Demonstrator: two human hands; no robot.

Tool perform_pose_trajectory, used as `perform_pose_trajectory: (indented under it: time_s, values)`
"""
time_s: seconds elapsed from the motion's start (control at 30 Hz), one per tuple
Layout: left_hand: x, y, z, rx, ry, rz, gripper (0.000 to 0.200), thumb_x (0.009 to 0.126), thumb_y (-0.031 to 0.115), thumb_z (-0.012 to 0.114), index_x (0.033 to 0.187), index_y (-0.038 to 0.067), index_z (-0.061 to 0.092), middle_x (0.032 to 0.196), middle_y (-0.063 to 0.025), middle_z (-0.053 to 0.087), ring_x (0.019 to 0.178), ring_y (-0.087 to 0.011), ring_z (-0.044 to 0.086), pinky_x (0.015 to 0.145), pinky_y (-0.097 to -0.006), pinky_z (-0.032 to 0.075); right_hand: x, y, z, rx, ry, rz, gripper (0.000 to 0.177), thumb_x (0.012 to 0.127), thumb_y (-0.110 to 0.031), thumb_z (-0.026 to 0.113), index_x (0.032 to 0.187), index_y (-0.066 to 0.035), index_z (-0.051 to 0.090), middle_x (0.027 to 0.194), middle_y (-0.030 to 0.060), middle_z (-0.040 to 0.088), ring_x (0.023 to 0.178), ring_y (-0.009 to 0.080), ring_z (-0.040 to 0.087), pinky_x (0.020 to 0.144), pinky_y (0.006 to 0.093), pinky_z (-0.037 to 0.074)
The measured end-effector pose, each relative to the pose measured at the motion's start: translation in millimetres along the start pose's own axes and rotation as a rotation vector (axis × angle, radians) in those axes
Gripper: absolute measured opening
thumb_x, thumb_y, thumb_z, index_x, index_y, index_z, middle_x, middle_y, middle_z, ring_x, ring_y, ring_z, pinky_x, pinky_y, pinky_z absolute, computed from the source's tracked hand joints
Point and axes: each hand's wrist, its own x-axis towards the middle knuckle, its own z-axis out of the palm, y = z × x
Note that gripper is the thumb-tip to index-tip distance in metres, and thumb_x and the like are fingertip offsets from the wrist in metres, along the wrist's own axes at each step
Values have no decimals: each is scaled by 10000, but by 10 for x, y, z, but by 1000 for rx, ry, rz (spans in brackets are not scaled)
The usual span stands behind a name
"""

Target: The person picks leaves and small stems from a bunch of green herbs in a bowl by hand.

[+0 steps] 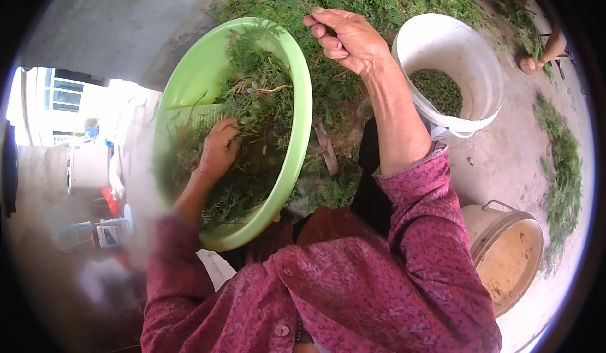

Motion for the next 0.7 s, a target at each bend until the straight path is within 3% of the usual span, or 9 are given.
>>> perform_pose_trajectory:
  time_s: [0.07,0.17,0.2,0.27,0.3,0.33,0.4,0.5,0.7]
  values:
    - [-110,-112,-83,-74,40,-119,229,655,-33,598,875,31,587,1000,-152,563,894,-334,555,760,-364,464,-7,-13,18,0,1,1,212,903,-177,527,906,32,556,654,-3,485,437,15,332,328,149,250]
    - [-281,-299,-152,-265,153,-369,158,683,-7,650,831,6,596,885,-76,605,787,-198,583,695,-258,446,10,9,27,-8,5,5,215,901,-180,531,913,32,561,657,-3,486,440,16,332,329,150,249]
    - [-293,-286,-198,-263,153,-373,158,683,-7,650,831,6,596,885,-76,605,787,-198,583,695,-258,446,23,17,23,-17,10,7,217,900,-182,532,918,32,562,659,-2,486,441,17,331,330,150,249]
    - [-309,-255,-314,-497,221,-691,112,720,-1,649,823,-7,605,877,-35,612,745,-147,570,676,-221,430,44,48,9,-6,2,13,219,900,-183,534,924,33,564,663,-2,487,443,17,330,331,149,249]
    - [-329,-269,-385,-624,218,-809,85,768,2,630,847,-7,601,848,-24,615,734,-161,590,697,-254,462,49,58,15,-35,18,6,240,908,-194,519,947,41,548,677,-1,476,438,10,313,325,144,244]
    - [-328,-263,-418,-622,220,-810,85,768,2,630,847,-7,601,848,-24,615,734,-161,590,697,-254,462,56,66,20,-63,34,-1,262,916,-206,504,969,49,532,691,-1,464,433,3,296,320,139,238]
    - [-311,-233,-485,-1265,398,-850,100,800,17,619,892,6,581,845,-57,615,753,-207,613,708,-313,504,62,72,20,-55,28,4,264,914,-211,507,973,46,531,695,-2,461,439,2,299,322,138,237]
    - [-275,-177,-547,-1340,353,-900,104,827,22,593,922,1,555,895,-102,607,812,-250,621,712,-368,531,78,80,21,-45,34,3,225,901,-185,533,931,36,559,666,-2,485,448,17,329,332,147,254]
    - [-250,-281,-490,-1415,290,-927,144,839,40,576,972,-9,552,916,-115,607,869,-242,600,748,-346,514,102,103,5,-51,30,18,231,901,-192,534,948,33,546,667,-6,482,450,16,327,334,147,247]
